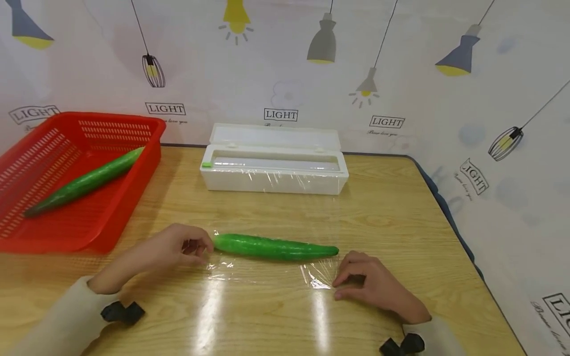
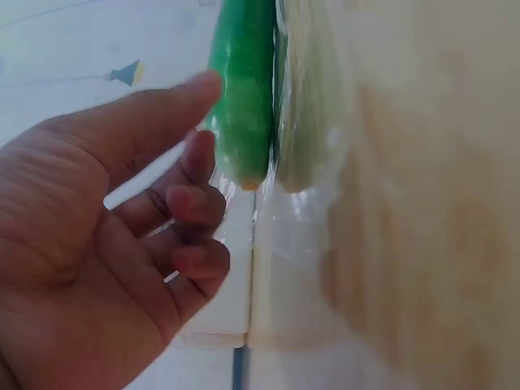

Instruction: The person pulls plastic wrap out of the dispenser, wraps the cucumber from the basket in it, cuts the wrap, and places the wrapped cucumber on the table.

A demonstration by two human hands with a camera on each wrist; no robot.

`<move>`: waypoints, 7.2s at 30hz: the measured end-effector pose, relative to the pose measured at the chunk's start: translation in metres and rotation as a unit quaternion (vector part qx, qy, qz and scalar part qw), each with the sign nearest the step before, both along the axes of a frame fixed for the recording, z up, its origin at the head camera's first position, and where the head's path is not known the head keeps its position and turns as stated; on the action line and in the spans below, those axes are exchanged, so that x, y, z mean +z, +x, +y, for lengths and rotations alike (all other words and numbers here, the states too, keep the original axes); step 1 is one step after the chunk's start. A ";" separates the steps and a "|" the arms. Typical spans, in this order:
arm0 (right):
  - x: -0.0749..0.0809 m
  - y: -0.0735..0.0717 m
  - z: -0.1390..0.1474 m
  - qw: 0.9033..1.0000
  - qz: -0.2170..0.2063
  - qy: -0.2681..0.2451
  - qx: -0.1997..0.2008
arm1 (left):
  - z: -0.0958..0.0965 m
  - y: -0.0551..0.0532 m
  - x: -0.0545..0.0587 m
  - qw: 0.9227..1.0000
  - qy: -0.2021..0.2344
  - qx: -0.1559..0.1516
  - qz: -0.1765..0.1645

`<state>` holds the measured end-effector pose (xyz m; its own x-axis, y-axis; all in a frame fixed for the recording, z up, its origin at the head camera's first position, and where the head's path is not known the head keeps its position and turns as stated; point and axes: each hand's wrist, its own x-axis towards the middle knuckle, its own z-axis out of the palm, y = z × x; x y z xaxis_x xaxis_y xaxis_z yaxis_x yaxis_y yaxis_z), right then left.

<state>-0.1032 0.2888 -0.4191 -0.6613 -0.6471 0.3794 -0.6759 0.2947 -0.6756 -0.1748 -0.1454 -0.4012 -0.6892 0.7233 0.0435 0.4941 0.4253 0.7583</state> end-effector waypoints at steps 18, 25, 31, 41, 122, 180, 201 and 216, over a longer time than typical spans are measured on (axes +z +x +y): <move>-0.003 -0.003 -0.001 0.999 0.016 -0.032 0.013 | -0.005 0.011 -0.017 0.998 -0.017 -0.005 -0.058; 0.001 0.001 -0.003 1.000 0.005 0.008 -0.021 | -0.005 0.010 -0.019 0.999 -0.039 -0.024 -0.009; 0.003 0.002 -0.001 0.998 -0.022 0.030 -0.043 | -0.006 0.010 -0.017 0.998 -0.040 -0.044 0.007; -0.009 -0.003 0.005 0.999 -0.025 0.007 -0.032 | -0.008 0.009 -0.016 0.999 -0.010 -0.025 -0.041; 0.003 -0.002 -0.018 0.983 0.065 -0.111 -0.130 | 0.008 0.006 -0.023 0.975 0.139 0.169 -0.037; -0.024 -0.033 -0.009 0.978 -0.096 -0.110 -0.151 | 0.023 -0.002 -0.037 0.959 0.182 0.210 -0.061; -0.017 -0.037 -0.013 0.978 -0.082 -0.083 -0.175 | 0.027 -0.004 -0.034 0.958 0.147 0.235 -0.071; 0.001 -0.032 -0.024 0.980 -0.071 -0.065 -0.172 | 0.023 -0.006 -0.038 0.963 0.162 0.207 -0.061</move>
<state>-0.1351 0.2644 -0.4181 -0.8837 -0.3290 0.3329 -0.4486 0.3928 -0.8028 -0.1811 -0.1226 -0.4391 -0.9302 0.3467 0.1206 0.2311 0.2976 0.9263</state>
